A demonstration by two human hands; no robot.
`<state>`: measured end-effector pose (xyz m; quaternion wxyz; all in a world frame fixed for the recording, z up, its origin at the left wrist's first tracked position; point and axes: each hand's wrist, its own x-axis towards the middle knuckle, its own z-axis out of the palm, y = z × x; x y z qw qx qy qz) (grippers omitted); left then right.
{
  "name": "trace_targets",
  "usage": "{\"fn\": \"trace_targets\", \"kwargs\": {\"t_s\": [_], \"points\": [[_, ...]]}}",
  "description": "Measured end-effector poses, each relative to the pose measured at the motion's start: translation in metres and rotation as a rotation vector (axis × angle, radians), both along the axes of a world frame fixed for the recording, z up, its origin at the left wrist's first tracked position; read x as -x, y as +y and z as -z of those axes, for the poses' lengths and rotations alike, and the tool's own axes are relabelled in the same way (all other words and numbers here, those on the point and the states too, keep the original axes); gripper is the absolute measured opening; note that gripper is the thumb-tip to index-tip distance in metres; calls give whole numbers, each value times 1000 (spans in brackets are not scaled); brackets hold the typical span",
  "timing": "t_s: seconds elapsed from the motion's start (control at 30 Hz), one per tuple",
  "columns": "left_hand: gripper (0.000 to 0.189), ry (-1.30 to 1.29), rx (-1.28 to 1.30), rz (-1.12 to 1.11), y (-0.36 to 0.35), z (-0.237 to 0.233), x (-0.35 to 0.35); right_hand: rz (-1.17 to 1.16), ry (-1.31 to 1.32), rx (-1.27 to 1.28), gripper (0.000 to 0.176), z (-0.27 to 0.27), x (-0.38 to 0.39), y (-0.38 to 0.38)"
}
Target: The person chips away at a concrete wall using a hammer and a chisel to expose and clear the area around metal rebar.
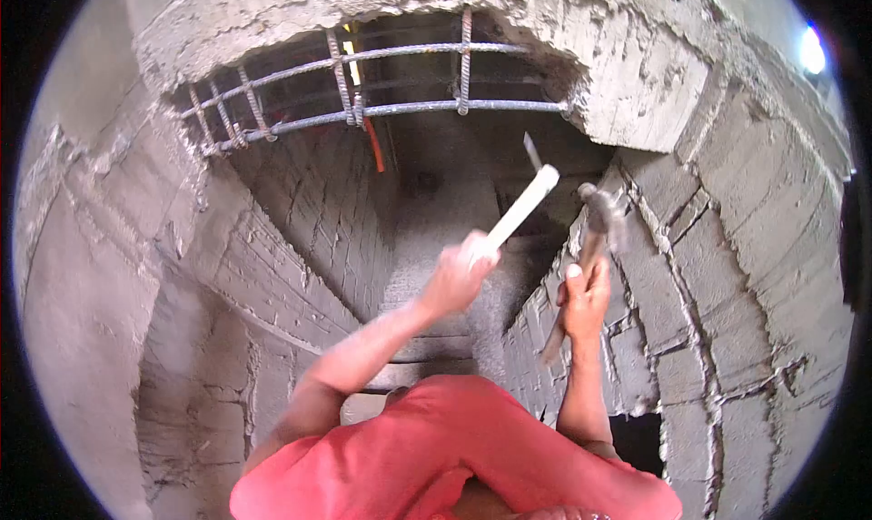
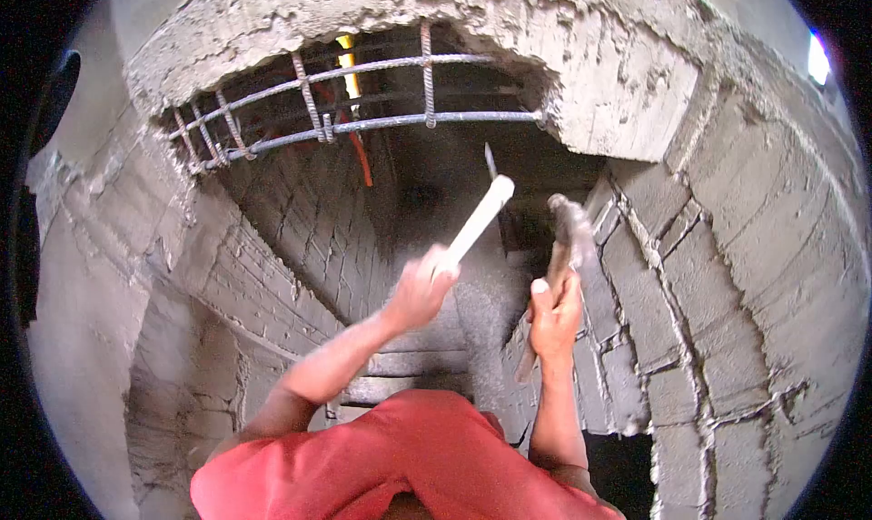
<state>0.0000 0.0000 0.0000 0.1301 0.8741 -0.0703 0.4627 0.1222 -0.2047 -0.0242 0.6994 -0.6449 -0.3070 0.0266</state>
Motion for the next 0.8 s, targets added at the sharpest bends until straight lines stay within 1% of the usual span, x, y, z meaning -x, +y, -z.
{"fn": "trace_targets", "kwargs": {"t_s": [0.03,0.07,0.1,0.17,0.2,0.23,0.27,0.3,0.37,0.43,0.53,0.6,0.67,0.73,0.8], "points": [[20,-5,-12,-15,4,-2,0,-83,22,-107,26,-16,-3,3],[23,-9,276,107,0,-29,-16,-156,10,-176,24,-36,-6,2],[23,-97,364,105,-31,-46,-31,-186,-71,-188,30,-81,-5,-27],[30,-75,606,142,-27,-78,-42,-185,-75,-451,41,-114,22,-16],[30,-76,596,132,-25,-86,-44,-304,-117,-448,52,-106,23,-16],[32,-114,599,68,-26,-93,-48,-349,-73,-462,59,-82,20,-18],[35,-153,599,8,-24,-99,-51,-327,-95,-517,60,-52,14,-16],[35,-167,598,8,-19,-103,-52,-304,-116,-569,62,-32,10,-17],[38,-190,552,-6,-10,-108,-56,-378,-112,-577,60,-31,20,-24],[44,-213,481,-16,4,-108,-66,-362,-51,-550,62,-52,33,-30],[44,-143,516,-8,6,-113,-63,-352,-109,-491,67,-79,21,-37],[44,-143,531,-7,6,-115,-58,-383,-233,-567,66,-108,18,-39],[43,-127,533,-11,7,-119,-55,-385,-313,-633,65,-149,20,-48],[40,-111,527,-36,8,-121,-53,-421,-523,-752,66,-181,18,-55],[39,-72,550,-44,7,-125,-49,-362,-724,-856,65,-215,29,-58]]}}
